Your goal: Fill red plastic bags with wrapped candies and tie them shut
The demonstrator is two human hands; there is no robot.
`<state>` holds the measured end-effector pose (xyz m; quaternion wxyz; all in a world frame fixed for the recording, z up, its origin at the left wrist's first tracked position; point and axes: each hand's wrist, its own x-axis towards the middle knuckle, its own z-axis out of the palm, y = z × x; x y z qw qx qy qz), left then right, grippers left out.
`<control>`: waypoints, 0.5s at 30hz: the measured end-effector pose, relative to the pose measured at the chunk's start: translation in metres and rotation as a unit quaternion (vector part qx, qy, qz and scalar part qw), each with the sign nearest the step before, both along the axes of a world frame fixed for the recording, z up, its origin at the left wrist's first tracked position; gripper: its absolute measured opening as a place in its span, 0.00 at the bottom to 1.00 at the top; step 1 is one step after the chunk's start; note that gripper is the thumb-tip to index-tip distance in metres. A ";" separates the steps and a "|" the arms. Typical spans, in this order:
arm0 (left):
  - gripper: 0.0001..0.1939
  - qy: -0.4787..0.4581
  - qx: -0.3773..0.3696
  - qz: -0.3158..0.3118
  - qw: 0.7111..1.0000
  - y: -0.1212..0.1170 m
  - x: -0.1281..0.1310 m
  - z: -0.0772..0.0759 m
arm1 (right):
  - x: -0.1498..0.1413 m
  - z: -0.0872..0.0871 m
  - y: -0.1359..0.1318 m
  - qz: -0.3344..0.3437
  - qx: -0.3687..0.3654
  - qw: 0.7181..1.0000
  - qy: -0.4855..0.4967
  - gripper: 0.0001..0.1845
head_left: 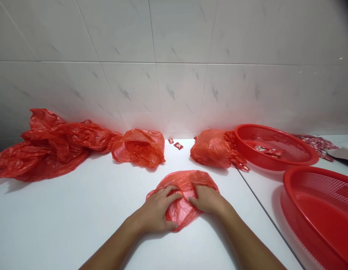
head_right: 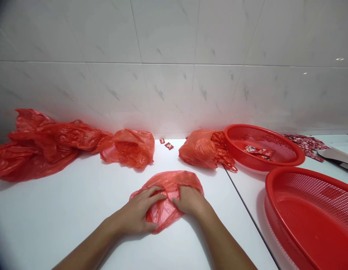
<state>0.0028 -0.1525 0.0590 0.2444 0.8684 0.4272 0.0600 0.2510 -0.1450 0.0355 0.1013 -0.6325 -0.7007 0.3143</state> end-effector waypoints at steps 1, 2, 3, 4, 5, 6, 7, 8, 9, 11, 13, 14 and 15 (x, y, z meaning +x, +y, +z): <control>0.45 0.004 0.001 0.008 1.000 0.001 -0.001 -0.001 | -0.001 -0.001 0.001 -0.005 0.012 1.000 -0.006 0.22; 0.46 0.008 0.000 0.018 1.000 0.001 -0.002 -0.001 | -0.001 -0.002 0.002 -0.008 0.030 0.999 -0.011 0.20; 0.48 0.012 -0.001 0.027 1.000 0.002 -0.004 -0.002 | -0.001 -0.003 0.003 -0.009 0.052 0.999 -0.015 0.19; 0.49 0.016 -0.003 0.035 0.999 0.002 -0.005 -0.003 | -0.001 -0.003 0.004 -0.008 0.073 0.997 -0.019 0.17; 0.50 0.022 -0.005 0.040 0.999 0.002 -0.006 -0.004 | -0.001 -0.004 0.005 -0.005 0.092 0.996 -0.023 0.16; 0.51 0.027 -0.008 0.041 0.999 0.002 -0.006 -0.005 | -0.002 -0.003 0.005 -0.003 0.108 0.994 -0.028 0.16; 0.51 0.033 -0.012 0.039 0.999 0.002 -0.007 -0.006 | -0.003 -0.002 0.005 -0.004 0.122 0.992 -0.033 0.15; 0.52 0.038 -0.014 0.033 0.999 0.002 -0.007 -0.008 | -0.005 -0.001 0.004 -0.003 0.134 0.990 -0.034 0.15; 0.52 0.042 -0.015 0.027 0.999 0.002 -0.006 -0.009 | -0.007 0.001 0.002 -0.001 0.146 0.989 -0.029 0.15; 0.52 0.045 -0.008 0.012 0.999 0.002 -0.006 -0.011 | -0.013 0.004 -0.001 0.019 0.165 0.986 -0.005 0.16; 0.50 0.044 0.001 0.002 0.999 0.003 -0.005 -0.012 | -0.018 0.002 -0.002 0.044 0.158 0.986 0.024 0.19; 0.49 0.042 0.007 0.000 0.999 0.003 -0.005 -0.013 | -0.019 -0.001 -0.001 0.046 0.136 0.989 0.032 0.20; 0.46 0.039 0.015 -0.004 0.999 0.003 -0.005 -0.012 | -0.019 -0.005 0.001 0.040 0.104 0.993 0.033 0.21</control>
